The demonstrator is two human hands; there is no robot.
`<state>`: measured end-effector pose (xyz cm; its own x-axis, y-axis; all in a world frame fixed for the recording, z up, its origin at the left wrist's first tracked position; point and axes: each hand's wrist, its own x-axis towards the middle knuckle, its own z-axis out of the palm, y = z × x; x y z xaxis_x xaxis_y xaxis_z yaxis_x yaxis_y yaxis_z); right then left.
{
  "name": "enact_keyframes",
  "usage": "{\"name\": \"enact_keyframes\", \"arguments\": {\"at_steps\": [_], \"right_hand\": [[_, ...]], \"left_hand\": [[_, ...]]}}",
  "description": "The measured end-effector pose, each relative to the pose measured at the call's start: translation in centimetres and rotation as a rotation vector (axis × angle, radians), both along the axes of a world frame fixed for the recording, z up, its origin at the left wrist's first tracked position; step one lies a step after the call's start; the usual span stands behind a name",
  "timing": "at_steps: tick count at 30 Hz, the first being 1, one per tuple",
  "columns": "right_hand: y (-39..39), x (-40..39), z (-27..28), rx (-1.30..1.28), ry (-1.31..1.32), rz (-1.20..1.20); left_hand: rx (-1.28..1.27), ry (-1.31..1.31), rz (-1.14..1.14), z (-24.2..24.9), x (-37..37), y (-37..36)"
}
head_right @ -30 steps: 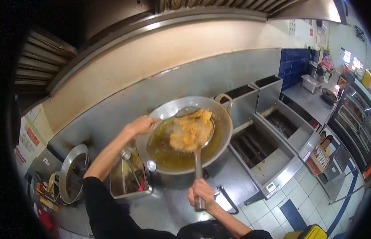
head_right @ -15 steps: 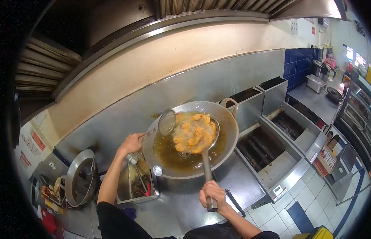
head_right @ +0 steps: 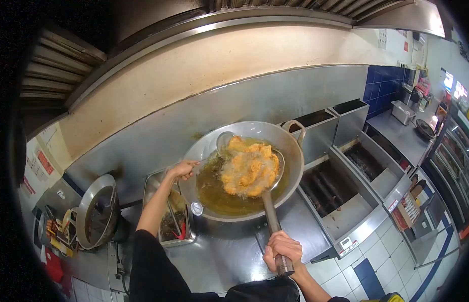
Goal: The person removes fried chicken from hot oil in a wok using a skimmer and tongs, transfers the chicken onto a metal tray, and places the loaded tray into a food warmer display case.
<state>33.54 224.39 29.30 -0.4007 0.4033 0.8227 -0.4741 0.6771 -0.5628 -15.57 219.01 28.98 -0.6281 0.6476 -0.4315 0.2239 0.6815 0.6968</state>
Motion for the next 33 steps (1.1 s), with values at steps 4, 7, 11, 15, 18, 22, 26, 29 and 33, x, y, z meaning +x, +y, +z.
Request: {"name": "enact_keyframes", "arguments": {"at_steps": [4, 7, 11, 15, 18, 22, 26, 29, 33], "right_hand": [[0.1, 0.3, 0.3, -0.001, -0.009, -0.003], [-0.3, -0.1, 0.1, -0.009, 0.004, -0.007], [-0.6, -1.9, -2.6, 0.023, 0.031, -0.044], [-1.5, -3.5, -3.9, 0.038, 0.040, -0.090], [-1.9, -5.2, -5.0, 0.072, 0.085, -0.088], [-3.2, -6.2, -6.1, 0.094, 0.077, -0.108], [-2.8, -6.4, -6.7, 0.080, 0.050, -0.096], [-3.4, -5.0, -4.6, 0.027, -0.100, -0.065], [-6.3, -1.2, -4.0, -0.748, -0.296, 0.015]], "left_hand": [[0.066, -0.037, -0.094, -0.9, -1.5, 1.3], [0.094, 0.101, -0.191, -0.1, -0.7, 3.0], [0.147, 0.570, -0.515, 1.2, -0.4, 3.8], [0.232, 0.704, -0.623, 5.6, 2.2, 2.4], [0.153, 0.756, -0.597, 8.3, 3.4, 1.1], [-0.017, 0.906, -0.596, 11.4, 7.3, -0.4], [-0.008, 0.978, -0.470, 11.7, 6.9, -0.2], [-0.061, 1.067, -0.359, 10.4, 9.0, 1.4], [-0.073, 1.040, -0.314, 7.0, 9.0, 4.6]]}}
